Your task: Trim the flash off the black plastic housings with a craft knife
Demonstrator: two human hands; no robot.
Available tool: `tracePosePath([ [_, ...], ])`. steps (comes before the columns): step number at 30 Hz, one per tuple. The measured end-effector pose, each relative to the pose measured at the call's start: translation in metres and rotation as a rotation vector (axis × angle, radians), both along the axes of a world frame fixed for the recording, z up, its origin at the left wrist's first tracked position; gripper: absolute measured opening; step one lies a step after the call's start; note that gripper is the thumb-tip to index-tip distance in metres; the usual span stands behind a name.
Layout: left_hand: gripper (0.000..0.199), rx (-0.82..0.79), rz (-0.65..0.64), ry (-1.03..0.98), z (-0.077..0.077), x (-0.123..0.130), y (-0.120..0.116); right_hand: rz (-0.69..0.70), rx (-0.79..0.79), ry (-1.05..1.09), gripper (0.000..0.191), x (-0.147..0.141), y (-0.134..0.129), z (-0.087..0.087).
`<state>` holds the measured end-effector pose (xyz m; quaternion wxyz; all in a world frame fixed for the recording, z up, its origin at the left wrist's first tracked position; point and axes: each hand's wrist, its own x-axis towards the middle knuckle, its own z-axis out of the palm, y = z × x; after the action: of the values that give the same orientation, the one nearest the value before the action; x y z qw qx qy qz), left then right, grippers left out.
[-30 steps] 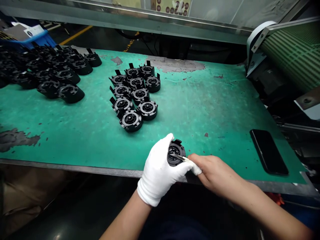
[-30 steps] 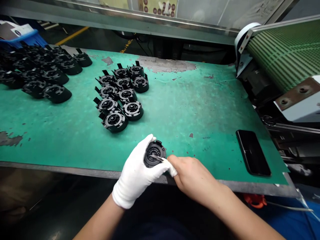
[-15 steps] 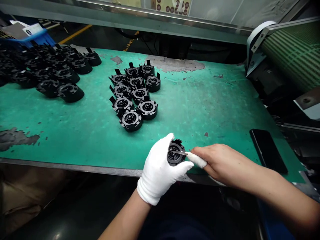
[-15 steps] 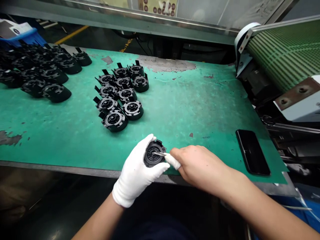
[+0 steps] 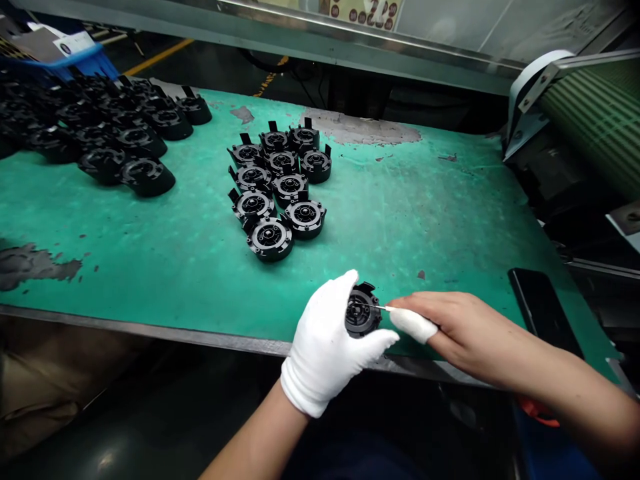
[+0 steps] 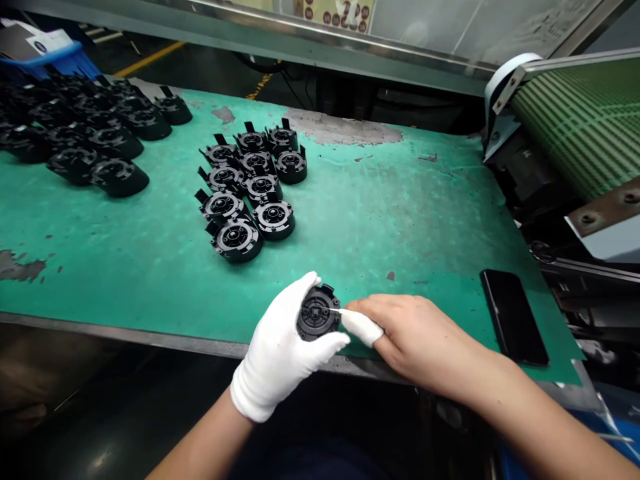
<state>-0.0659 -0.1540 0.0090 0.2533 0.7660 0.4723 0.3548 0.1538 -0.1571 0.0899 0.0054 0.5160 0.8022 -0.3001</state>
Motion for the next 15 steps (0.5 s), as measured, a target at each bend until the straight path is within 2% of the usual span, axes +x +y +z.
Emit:
tracePosePath([
  [6,0.090,0.005,0.008,-0.005,0.002,0.000,0.001,-0.085,0.018,-0.018,0.036,-0.002,-0.014,-0.015],
  [15,0.087,0.005,0.026,-0.010,-0.003,0.002,-0.001,-0.082,0.178,-0.313,0.035,-0.016,-0.020,-0.006],
])
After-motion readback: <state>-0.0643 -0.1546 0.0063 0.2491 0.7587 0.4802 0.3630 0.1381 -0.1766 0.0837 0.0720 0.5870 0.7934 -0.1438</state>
